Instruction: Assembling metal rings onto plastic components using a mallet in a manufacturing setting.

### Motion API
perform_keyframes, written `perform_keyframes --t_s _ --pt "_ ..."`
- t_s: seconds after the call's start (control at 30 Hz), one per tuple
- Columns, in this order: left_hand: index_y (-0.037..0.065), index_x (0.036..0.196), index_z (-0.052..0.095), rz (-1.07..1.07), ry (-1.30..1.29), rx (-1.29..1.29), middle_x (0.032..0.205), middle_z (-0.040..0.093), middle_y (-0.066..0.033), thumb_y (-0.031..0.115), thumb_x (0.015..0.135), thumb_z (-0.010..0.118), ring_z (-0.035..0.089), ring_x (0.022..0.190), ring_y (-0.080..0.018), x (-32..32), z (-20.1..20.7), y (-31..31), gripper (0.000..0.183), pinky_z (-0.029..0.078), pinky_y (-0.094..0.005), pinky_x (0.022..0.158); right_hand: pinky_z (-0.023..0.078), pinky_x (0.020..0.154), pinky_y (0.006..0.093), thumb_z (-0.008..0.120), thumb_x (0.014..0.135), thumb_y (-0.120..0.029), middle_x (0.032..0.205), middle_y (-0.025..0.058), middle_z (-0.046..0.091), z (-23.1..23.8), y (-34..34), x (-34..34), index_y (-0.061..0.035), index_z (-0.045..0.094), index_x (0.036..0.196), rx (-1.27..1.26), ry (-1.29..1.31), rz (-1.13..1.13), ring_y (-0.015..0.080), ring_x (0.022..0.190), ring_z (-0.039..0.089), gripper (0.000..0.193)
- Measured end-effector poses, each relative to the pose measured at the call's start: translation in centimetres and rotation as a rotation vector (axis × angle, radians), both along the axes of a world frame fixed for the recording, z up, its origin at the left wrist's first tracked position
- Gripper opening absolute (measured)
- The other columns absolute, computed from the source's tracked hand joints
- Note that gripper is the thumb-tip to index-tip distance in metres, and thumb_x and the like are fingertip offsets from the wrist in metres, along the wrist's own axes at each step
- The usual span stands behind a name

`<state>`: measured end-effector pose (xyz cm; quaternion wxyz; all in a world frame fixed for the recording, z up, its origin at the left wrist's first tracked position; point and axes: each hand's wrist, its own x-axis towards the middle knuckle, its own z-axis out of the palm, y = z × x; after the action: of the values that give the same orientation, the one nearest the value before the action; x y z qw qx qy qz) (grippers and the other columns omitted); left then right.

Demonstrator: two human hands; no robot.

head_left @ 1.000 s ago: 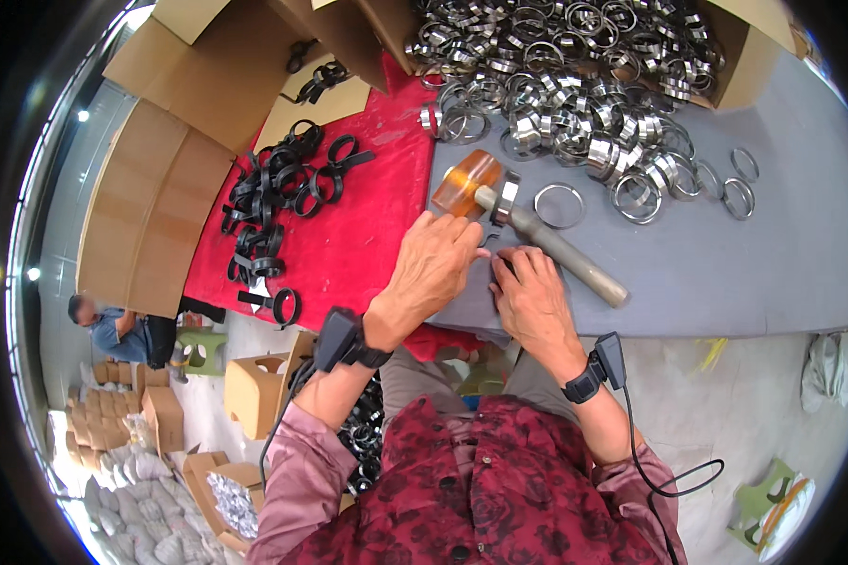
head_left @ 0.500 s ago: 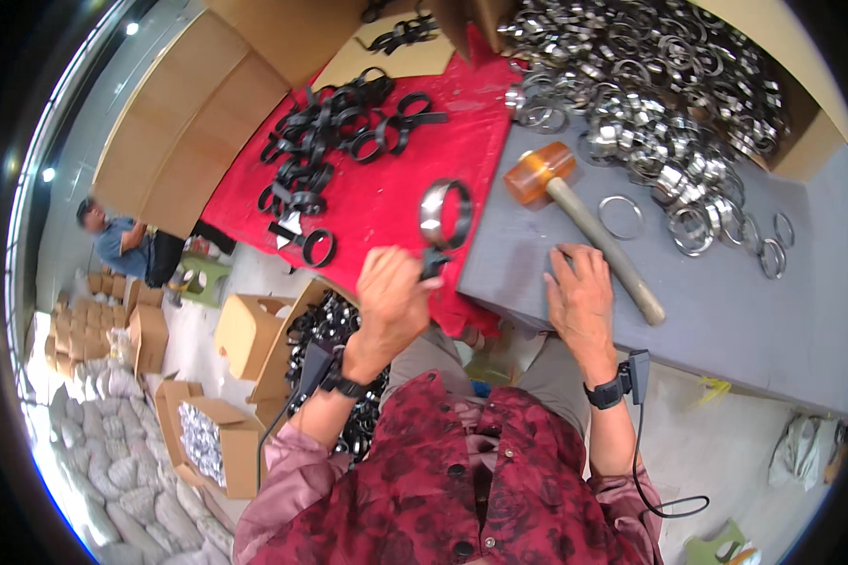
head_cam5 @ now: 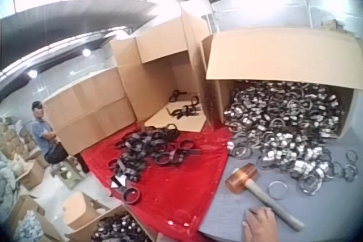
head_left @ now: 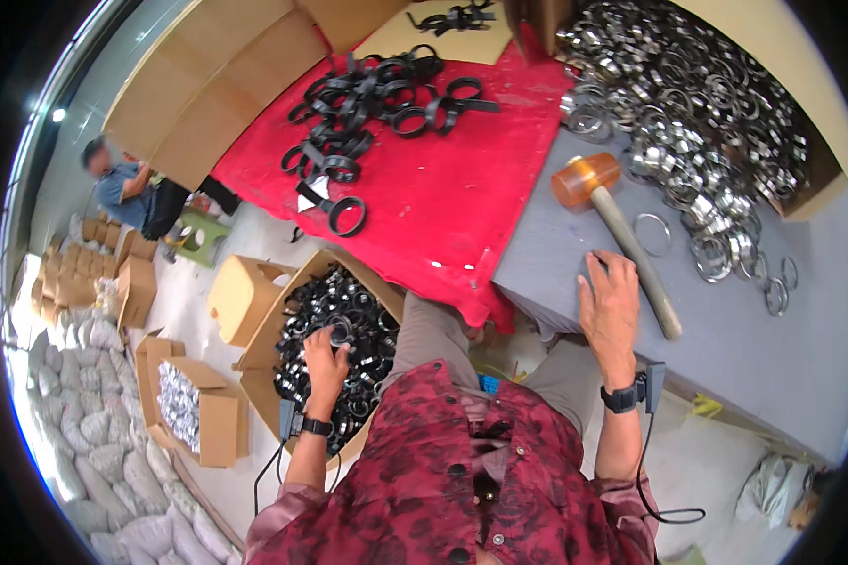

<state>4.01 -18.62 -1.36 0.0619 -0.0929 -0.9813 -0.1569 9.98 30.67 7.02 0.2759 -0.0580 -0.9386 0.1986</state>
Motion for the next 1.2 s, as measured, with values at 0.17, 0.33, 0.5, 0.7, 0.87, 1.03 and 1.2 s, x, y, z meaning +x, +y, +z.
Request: perform_keyframes --t_s 0.17,0.33,0.5,0.7,0.87,1.03,1.2 --pt "0.001 0.12 0.065 -0.294 0.297 0.364 0.119 0.066 -0.0192 -0.004 0.084 0.07 0.061 0.112 -0.0386 -3.6 6.8 10.0 0.037 0.048 -0.0451 0.099 0.046 0.098 0.0461 0.069 0.089 -0.006 0.123 0.015 0.061 -0.2 -0.2 -0.2 0.0039 0.066 0.119 -0.013 -0.014 0.0 0.0351 0.114 0.055 0.032" --pt "0.0 0.129 0.063 -0.518 0.393 0.374 0.131 0.063 -0.0191 -0.001 0.084 0.072 0.056 0.124 -0.0387 -10.2 12.2 20.4 0.046 0.044 -0.046 0.107 0.046 0.098 0.0473 0.068 0.09 -0.006 0.122 0.0172 0.061 -0.1 0.3 0.3 0.0044 0.066 0.119 -0.005 -0.028 -0.023 0.0372 0.114 0.055 0.032" --pt "0.0 0.148 0.044 -0.434 0.276 0.299 0.15 0.043 -0.0299 0.028 0.085 0.08 0.043 0.137 -0.0457 -21.1 9.2 25.7 0.078 0.038 -0.0496 0.115 0.046 0.098 0.0475 0.068 0.089 -0.005 0.121 0.0189 0.06 0.2 0.2 0.3 0.0051 0.065 0.119 0.001 -0.008 -0.01 0.0385 0.113 0.055 0.032" --pt "0.002 0.152 0.038 -0.304 0.293 0.166 0.153 0.041 -0.0297 0.047 0.083 0.08 0.043 0.139 -0.0459 -29.4 10.6 30.6 0.092 0.039 -0.0517 0.115 0.046 0.099 0.0487 0.069 0.088 -0.006 0.123 0.0195 0.059 0.5 0.2 0.3 0.0057 0.063 0.12 -0.02 -0.057 0.002 0.0393 0.114 0.054 0.035" --pt "0.005 0.13 0.05 -0.33 0.064 0.21 0.111 0.069 -0.0267 0.034 0.088 0.076 0.066 0.106 -0.046 -32.2 11.9 33.2 0.058 0.05 -0.0537 0.092 0.045 0.1 0.0487 0.069 0.087 -0.006 0.125 0.0199 0.059 0.7 0.4 0.1 0.0054 0.062 0.122 -0.055 -0.094 0.0 0.0396 0.116 0.054 0.037" --pt "0.002 0.103 0.06 -0.307 0.192 0.283 0.083 0.069 -0.0239 0.025 0.095 0.068 0.068 0.087 -0.0453 -33.2 10.3 31.7 0.026 0.049 -0.0551 0.081 0.045 0.1 0.0486 0.069 0.087 -0.006 0.125 0.0195 0.058 1.1 0.1 0.0 0.0052 0.062 0.123 -0.045 -0.102 0.007 0.039 0.116 0.054 0.038" --pt "0.0 0.088 0.062 -0.429 0.2 0.33 0.078 0.067 -0.0225 0.023 0.099 0.065 0.064 0.073 -0.0423 -27.4 12.0 29.4 0.026 0.048 -0.0501 0.066 0.045 0.1 0.0485 0.069 0.087 -0.005 0.125 0.0187 0.059 0.5 0.1 0.1 0.0048 0.063 0.121 -0.034 -0.094 -0.011 0.0384 0.116 0.054 0.037"
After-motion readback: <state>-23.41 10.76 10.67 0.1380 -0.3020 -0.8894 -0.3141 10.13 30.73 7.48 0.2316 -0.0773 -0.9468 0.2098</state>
